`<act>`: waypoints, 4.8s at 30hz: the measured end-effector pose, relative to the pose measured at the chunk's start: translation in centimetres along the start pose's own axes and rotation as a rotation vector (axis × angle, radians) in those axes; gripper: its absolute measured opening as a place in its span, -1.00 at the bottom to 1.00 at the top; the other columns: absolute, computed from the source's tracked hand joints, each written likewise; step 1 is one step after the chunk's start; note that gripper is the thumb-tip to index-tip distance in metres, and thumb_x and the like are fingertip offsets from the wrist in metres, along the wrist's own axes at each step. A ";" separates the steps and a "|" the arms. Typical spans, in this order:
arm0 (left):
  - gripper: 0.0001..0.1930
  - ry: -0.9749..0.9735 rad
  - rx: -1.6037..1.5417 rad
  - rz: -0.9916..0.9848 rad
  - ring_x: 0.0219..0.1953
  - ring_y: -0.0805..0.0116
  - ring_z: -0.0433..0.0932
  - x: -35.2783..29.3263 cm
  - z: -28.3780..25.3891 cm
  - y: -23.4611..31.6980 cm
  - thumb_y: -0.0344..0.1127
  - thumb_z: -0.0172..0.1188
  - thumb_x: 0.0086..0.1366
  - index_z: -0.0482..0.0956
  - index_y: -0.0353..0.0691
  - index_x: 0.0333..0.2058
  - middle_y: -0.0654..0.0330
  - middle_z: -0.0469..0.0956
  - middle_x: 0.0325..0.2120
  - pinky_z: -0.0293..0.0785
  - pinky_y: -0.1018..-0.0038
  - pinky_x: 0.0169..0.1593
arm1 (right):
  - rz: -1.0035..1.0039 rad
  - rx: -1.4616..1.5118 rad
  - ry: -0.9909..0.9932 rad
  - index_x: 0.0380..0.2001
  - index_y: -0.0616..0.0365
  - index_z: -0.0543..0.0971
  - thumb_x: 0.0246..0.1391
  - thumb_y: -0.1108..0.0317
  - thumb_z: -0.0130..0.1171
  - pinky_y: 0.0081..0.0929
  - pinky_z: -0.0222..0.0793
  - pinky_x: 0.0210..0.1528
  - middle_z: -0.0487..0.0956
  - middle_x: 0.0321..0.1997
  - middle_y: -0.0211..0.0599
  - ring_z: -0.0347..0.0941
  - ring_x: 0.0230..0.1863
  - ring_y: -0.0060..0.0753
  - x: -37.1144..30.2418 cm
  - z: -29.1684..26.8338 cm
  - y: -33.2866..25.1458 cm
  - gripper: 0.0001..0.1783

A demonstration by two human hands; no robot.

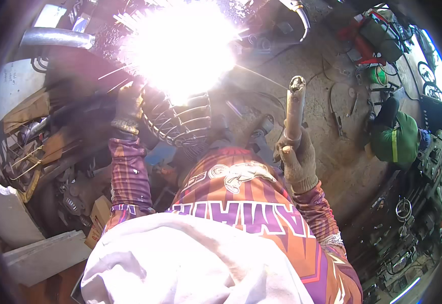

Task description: The person welds points on a curved metal wire structure using a welding tool and subsequently uses a hammer to shape the metal structure on a workshop table.

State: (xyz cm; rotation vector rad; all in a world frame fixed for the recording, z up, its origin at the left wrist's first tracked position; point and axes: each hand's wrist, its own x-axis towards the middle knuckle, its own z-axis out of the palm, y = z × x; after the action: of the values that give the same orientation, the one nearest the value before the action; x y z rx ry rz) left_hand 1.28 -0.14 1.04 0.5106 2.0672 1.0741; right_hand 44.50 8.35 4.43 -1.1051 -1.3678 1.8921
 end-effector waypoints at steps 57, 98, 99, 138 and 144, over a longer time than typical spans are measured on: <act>-0.50 0.043 -0.036 0.037 -0.77 0.61 0.27 -1.6 1.3 1.8 0.19 0.23 0.23 0.44 -0.10 -0.64 0.43 0.33 -0.78 0.14 0.58 -0.66 | 0.038 -0.027 0.006 0.03 0.28 0.32 0.11 -0.03 0.25 -0.56 0.42 -0.43 0.49 -0.36 -0.31 0.44 -0.46 -0.53 0.0 -0.1 0.4 -0.34; -0.48 0.041 0.067 0.046 -0.70 0.57 0.32 -1.1 1.0 1.3 0.18 0.22 0.24 0.45 -0.14 -0.64 0.40 0.33 -0.76 0.21 0.49 -0.58 | -0.099 -0.223 -0.003 0.13 0.37 0.27 0.11 0.15 0.23 -0.52 0.41 -0.30 0.54 -0.38 -0.31 0.47 -0.38 -0.50 0.0 -0.7 0.9 -0.33; -0.48 0.040 0.067 0.046 -0.70 0.57 0.32 -1.1 1.0 1.3 0.18 0.22 0.24 0.45 -0.14 -0.64 0.40 0.33 -0.76 0.21 0.49 -0.58 | -0.099 -0.237 0.001 0.12 0.37 0.28 0.11 0.15 0.23 -0.53 0.40 -0.30 0.54 -0.38 -0.31 0.47 -0.38 -0.51 0.0 -0.7 0.9 -0.34; -0.53 0.093 0.314 0.368 -0.22 0.28 0.58 1.0 -0.4 -1.7 0.08 0.22 0.24 0.65 -0.29 -0.22 0.05 0.66 -0.32 0.47 0.31 -0.11 | -0.163 -0.284 0.000 0.15 0.35 0.25 0.12 0.21 0.16 -0.50 0.42 -0.35 0.55 -0.39 -0.33 0.49 -0.41 -0.50 0.1 -1.1 0.7 -0.37; -0.48 -0.005 0.121 0.154 -0.46 0.48 0.49 0.2 0.1 0.4 0.15 0.21 0.25 0.65 -0.31 -0.29 0.29 0.56 -0.54 0.40 0.43 -0.36 | -0.121 -0.286 0.005 0.13 0.37 0.27 0.12 0.11 0.19 -0.52 0.41 -0.36 0.55 -0.42 -0.33 0.47 -0.44 -0.51 0.3 -0.8 0.5 -0.33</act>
State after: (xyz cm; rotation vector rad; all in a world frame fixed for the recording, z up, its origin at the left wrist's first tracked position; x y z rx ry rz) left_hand 1.25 0.28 1.27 0.7427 2.1249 1.0375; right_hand 45.01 8.79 3.74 -1.1306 -1.7005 1.6426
